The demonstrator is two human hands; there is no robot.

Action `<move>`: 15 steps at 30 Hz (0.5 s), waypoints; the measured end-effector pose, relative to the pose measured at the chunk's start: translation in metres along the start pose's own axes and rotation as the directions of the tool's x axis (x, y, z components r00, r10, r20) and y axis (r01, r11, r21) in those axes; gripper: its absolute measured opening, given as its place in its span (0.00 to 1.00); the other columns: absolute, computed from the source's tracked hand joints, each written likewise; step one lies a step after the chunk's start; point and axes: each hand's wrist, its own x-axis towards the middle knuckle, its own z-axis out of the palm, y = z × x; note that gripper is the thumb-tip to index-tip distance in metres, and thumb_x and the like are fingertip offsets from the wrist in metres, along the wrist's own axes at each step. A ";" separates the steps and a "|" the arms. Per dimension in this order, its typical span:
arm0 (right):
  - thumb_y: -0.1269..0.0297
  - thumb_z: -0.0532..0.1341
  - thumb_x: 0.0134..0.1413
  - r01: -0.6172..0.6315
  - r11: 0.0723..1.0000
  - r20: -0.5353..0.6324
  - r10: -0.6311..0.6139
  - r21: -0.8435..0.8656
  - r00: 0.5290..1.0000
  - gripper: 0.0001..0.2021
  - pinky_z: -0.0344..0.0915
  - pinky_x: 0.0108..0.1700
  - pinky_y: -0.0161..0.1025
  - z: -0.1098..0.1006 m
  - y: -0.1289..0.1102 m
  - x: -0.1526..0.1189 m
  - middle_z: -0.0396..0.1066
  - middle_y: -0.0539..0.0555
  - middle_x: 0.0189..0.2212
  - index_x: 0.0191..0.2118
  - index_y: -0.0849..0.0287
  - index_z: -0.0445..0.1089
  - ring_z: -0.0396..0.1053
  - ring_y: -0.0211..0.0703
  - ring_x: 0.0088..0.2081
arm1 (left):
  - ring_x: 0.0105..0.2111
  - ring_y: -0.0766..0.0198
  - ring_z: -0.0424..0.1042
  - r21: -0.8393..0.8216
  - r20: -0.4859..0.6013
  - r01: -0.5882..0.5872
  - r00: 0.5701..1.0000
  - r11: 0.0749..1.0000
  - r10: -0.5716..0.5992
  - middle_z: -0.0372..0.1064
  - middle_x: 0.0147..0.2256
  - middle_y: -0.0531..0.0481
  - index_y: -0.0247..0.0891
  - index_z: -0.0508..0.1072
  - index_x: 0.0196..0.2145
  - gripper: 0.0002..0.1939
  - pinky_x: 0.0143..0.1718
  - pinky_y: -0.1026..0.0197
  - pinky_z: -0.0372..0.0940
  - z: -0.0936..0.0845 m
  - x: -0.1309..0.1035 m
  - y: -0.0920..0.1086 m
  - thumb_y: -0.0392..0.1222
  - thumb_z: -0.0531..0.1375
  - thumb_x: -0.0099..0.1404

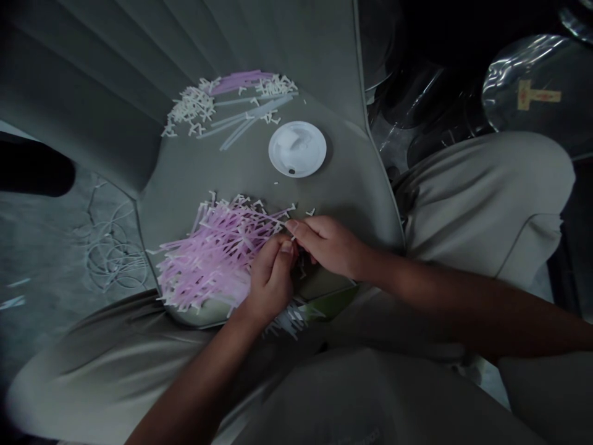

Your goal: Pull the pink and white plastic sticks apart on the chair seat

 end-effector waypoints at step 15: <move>0.56 0.48 0.65 0.187 0.961 -0.027 -0.197 -0.204 0.980 0.21 0.52 0.28 0.35 -0.002 -0.006 -0.001 0.57 0.45 0.17 0.21 0.57 0.57 0.55 0.32 0.23 | 0.26 0.70 0.59 0.088 0.026 0.003 1.000 0.996 -0.005 0.59 0.26 0.56 0.39 0.61 0.30 0.13 0.28 0.65 0.55 -0.002 0.000 0.001 0.40 0.48 0.74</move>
